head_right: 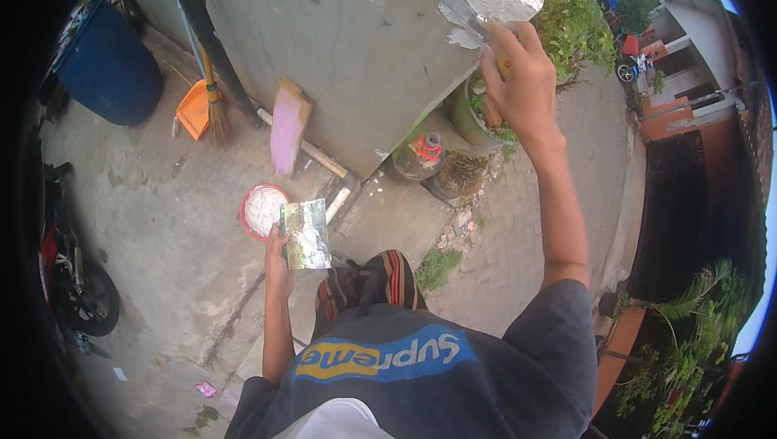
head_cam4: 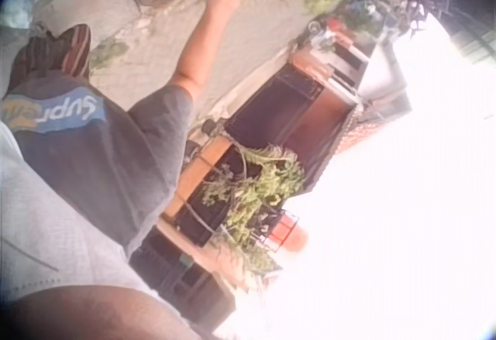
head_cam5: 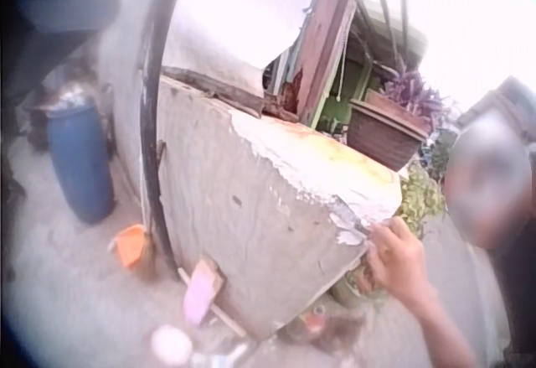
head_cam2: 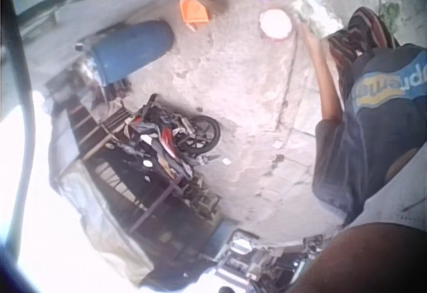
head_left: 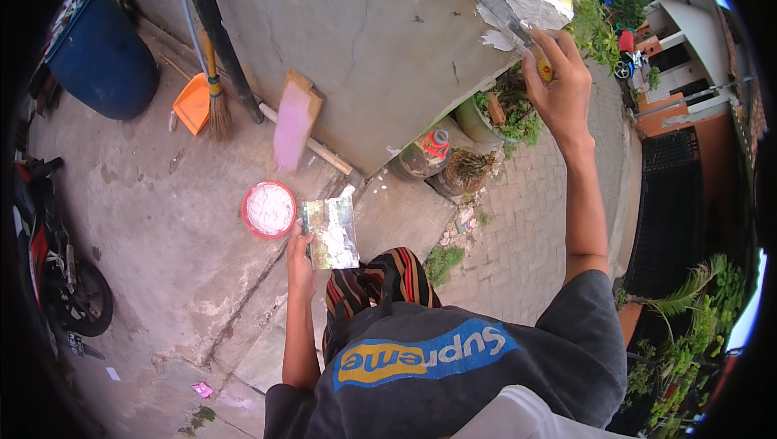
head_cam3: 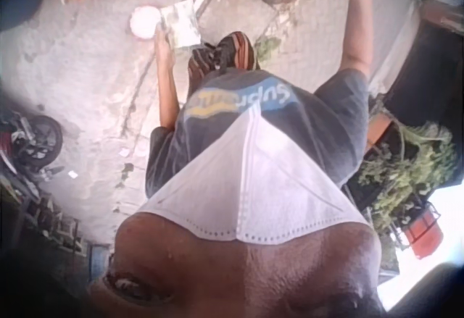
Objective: The person uses a putty knife to scoop white plaster from a bucket and applies it to a vertical wall surface. They repeatedly smooth the plaster along the wall edge, occasionally scraping excess material back onto a metal hawk held in the other hand.
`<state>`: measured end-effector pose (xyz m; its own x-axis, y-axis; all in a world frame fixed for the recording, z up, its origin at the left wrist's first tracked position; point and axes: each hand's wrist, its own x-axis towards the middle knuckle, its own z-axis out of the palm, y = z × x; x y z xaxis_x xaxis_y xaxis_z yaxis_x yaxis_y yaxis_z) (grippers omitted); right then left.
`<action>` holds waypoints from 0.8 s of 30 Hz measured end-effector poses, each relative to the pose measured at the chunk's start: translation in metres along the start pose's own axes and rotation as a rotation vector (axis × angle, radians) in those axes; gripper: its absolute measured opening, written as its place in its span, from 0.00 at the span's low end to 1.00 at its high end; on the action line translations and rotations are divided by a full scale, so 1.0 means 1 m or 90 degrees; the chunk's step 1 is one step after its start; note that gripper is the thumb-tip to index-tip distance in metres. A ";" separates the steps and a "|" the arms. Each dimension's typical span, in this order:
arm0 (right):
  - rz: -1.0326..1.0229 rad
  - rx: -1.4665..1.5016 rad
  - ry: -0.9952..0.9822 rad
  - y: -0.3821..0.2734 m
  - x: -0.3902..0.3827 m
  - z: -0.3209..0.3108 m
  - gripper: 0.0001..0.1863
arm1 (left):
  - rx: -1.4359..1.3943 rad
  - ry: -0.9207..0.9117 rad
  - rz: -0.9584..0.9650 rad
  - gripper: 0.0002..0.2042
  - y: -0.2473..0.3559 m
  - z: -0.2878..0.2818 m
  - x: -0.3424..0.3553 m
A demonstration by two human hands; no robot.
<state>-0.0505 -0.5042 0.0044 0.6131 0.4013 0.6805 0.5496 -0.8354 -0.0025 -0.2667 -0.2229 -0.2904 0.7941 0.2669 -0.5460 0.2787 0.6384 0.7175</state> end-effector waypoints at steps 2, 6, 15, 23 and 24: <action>0.013 -0.008 -0.001 -0.001 -0.002 0.001 0.15 | 0.000 -0.028 0.003 0.28 0.005 -0.008 0.005; 0.010 -0.005 0.016 0.000 -0.001 0.003 0.16 | -0.003 -0.075 0.014 0.28 0.022 -0.008 0.009; 0.007 -0.050 0.009 0.016 -0.014 -0.013 0.19 | -0.016 -0.076 -0.005 0.28 0.021 0.015 0.015; -0.028 -0.042 0.016 -0.005 -0.012 -0.013 0.20 | 0.010 -0.092 -0.019 0.28 0.027 0.037 0.020; -0.033 -0.031 0.019 -0.005 -0.007 -0.005 0.20 | 0.013 -0.098 -0.021 0.28 0.029 0.039 0.020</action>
<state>-0.0606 -0.5054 0.0033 0.5668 0.4335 0.7006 0.5515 -0.8314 0.0683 -0.2220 -0.2268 -0.2637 0.8574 0.1311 -0.4977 0.3155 0.6302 0.7094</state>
